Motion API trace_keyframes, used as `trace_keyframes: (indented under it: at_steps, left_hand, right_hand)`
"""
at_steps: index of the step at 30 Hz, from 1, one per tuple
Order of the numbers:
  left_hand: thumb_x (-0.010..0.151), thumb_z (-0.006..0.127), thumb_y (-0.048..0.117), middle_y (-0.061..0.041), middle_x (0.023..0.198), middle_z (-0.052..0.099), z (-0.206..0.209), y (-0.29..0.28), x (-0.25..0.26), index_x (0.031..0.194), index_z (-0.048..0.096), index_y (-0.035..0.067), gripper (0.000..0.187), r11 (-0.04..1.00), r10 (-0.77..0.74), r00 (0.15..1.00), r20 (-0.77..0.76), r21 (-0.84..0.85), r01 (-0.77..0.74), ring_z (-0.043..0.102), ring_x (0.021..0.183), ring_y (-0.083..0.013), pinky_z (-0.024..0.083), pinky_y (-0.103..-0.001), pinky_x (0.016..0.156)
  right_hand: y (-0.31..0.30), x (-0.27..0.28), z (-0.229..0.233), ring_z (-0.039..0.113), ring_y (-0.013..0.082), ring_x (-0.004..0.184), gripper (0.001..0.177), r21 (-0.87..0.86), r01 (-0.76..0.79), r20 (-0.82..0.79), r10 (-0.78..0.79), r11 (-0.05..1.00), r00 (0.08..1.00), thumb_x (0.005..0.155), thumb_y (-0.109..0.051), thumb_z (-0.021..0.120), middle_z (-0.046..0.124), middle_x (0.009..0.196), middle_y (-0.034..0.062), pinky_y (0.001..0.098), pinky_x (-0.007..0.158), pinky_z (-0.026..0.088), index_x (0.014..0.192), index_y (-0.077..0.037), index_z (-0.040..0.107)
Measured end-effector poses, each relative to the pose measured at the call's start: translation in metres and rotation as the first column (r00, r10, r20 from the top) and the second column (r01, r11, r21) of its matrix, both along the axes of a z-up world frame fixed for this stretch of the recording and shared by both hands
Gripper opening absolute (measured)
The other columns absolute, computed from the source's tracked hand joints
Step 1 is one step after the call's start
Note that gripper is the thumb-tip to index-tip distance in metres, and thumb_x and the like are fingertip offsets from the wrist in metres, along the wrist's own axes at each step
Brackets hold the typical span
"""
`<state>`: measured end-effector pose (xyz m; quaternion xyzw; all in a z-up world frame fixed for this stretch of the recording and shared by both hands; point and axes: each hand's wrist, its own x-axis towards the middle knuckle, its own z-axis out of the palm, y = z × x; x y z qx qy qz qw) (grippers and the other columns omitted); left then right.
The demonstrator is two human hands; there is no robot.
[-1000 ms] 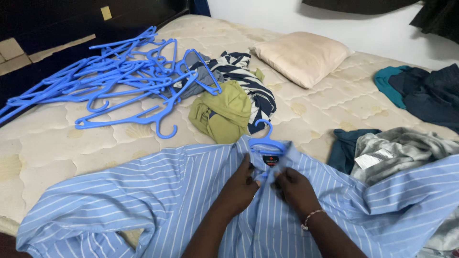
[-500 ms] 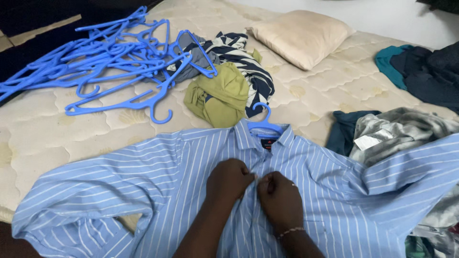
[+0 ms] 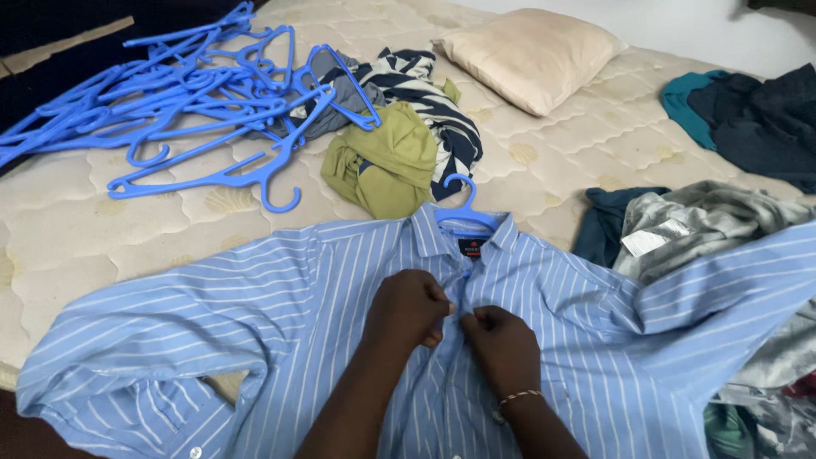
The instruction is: The person buttons a blue striped shirt laid on a bed, places a blue hanger into the collar, and hangs the shirt on a rod inside a wardrobe.
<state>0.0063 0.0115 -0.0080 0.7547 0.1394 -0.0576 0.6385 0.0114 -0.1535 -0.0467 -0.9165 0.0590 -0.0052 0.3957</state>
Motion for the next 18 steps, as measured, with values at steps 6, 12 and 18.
trace_keyframes:
  at_steps: [6, 12, 18]
  left_hand:
    - [0.066, 0.088, 0.023, -0.016, 0.081, 0.076, 0.002, -0.012, -0.010, 0.072, 0.078, 0.009, 0.018, 0.755, -0.052, 0.981, 0.189, 0.650, -0.086, 0.072, 0.076, -0.0327, 0.058, -0.044, 0.073]
    - [0.080, 0.081, 0.023, -0.018, 0.087, 0.073, -0.020, -0.025, -0.010, 0.079, 0.076, 0.007, 0.017, 0.614, -0.092, 0.974, 0.208, 0.782, -0.109, 0.072, 0.086, -0.0373, 0.058, -0.048, 0.075]
    - [0.080, 0.080, 0.023, -0.020, 0.094, 0.072, -0.026, -0.031, -0.008, 0.086, 0.074, 0.005, 0.021, 0.602, -0.065, 0.991, 0.113, 0.797, -0.051, 0.072, 0.089, -0.0382, 0.059, -0.048, 0.073]
  right_hand:
    - [-0.017, -0.001, -0.033, 0.056, 0.0095, 0.068, 0.024, 0.381, -0.033, -0.058, 0.060, 0.924, 0.997, 0.087, -0.024, 0.074, 0.068, 0.073, 0.0036, 0.0274, 0.065, 0.047, 0.091, 0.000, 0.078]
    - [-0.020, 0.009, -0.049, 0.055, 0.0107, 0.075, 0.021, 0.652, -0.025, -0.173, 0.181, 0.758, 0.968, 0.088, -0.019, 0.077, 0.068, 0.085, 0.0019, 0.0263, 0.071, 0.044, 0.098, 0.000, 0.076]
    - [-0.014, 0.009, -0.042, 0.065, 0.0096, 0.083, 0.023, 0.712, -0.027, -0.199, 0.238, 0.702, 0.951, 0.087, -0.019, 0.072, 0.074, 0.088, 0.0008, 0.0230, 0.082, 0.050, 0.100, -0.001, 0.076]
